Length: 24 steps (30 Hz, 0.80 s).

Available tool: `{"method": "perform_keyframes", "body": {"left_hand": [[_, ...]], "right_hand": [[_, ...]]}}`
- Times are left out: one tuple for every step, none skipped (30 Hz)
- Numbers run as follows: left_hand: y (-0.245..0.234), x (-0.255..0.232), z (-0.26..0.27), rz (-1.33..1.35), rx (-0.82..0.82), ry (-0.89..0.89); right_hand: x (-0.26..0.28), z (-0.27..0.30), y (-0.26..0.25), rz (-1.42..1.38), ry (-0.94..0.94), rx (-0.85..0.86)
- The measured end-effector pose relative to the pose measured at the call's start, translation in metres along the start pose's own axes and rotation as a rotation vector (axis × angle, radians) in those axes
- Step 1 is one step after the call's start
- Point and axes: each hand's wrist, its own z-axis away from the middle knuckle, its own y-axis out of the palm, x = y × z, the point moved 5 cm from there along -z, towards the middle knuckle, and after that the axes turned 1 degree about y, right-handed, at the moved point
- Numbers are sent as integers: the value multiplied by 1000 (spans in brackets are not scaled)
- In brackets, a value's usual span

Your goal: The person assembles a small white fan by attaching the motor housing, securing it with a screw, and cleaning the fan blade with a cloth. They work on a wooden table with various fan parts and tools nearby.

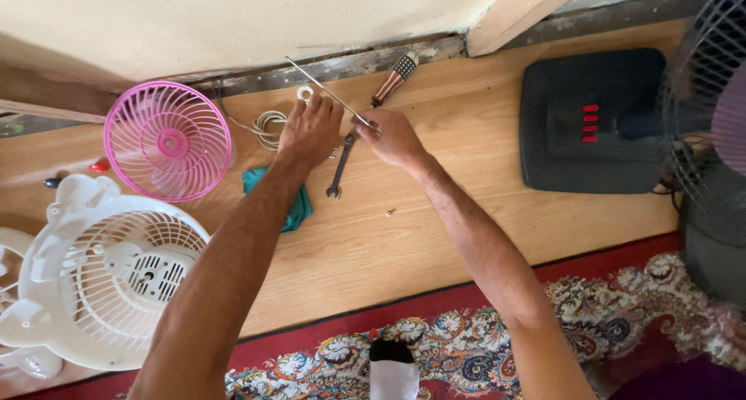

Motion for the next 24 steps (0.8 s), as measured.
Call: {"method": "perform_keyframes", "body": {"left_hand": [[-6,2,2,105,6,-36],[-12,2,5,211,11,-71],[-18,1,8,316,15,-107],[-26,0,13,394,3,-153],[-36,0,18,468,-12,-197],[-47,1,22,542,-28,-241],[-60,3,27,589,-82,-233],[-74,5,32,636,-136,-224],[-88,6,39,684,-191,-216],[-100,8,47,717,-231,-230],[-112,13,55,747,-272,-245],[-124,16,64,777,-315,-259],[-130,20,73,835,-294,-348],[-134,22,82,894,-274,-437],[-139,26,91,954,-256,-523],[-145,29,101,974,-251,-567],[-151,33,109,993,-248,-605],[-157,38,116,1012,-245,-642],[-163,42,121,1138,-270,-617],[-169,47,126,1263,-294,-587],[-177,51,131,1389,-315,-553],[-182,55,137,1439,-295,-582],[-188,58,142,1491,-271,-607],[-196,60,148,1543,-246,-630]], "right_hand": [[5,0,1,-45,-5,6],[12,2,2,-90,-9,12],[19,3,3,-135,-15,19],[24,6,4,-166,36,26],[32,6,6,-199,80,32],[39,7,6,-232,125,38],[50,6,7,-273,127,61],[61,7,7,-313,129,83],[72,9,7,-352,132,110],[83,12,8,-453,168,134],[96,14,10,-555,202,162],[110,17,13,-655,237,191],[126,20,13,-645,218,179],[142,25,13,-636,198,167],[158,30,12,-627,176,153],[173,35,11,-647,171,144],[187,39,9,-668,163,131],[200,42,8,-689,155,119],[213,44,7,-666,125,105],[226,46,6,-643,97,90],[238,47,4,-620,69,73],[250,47,3,-582,21,58],[263,47,0,-542,-26,39],[275,48,-1,-502,-72,19]]}}
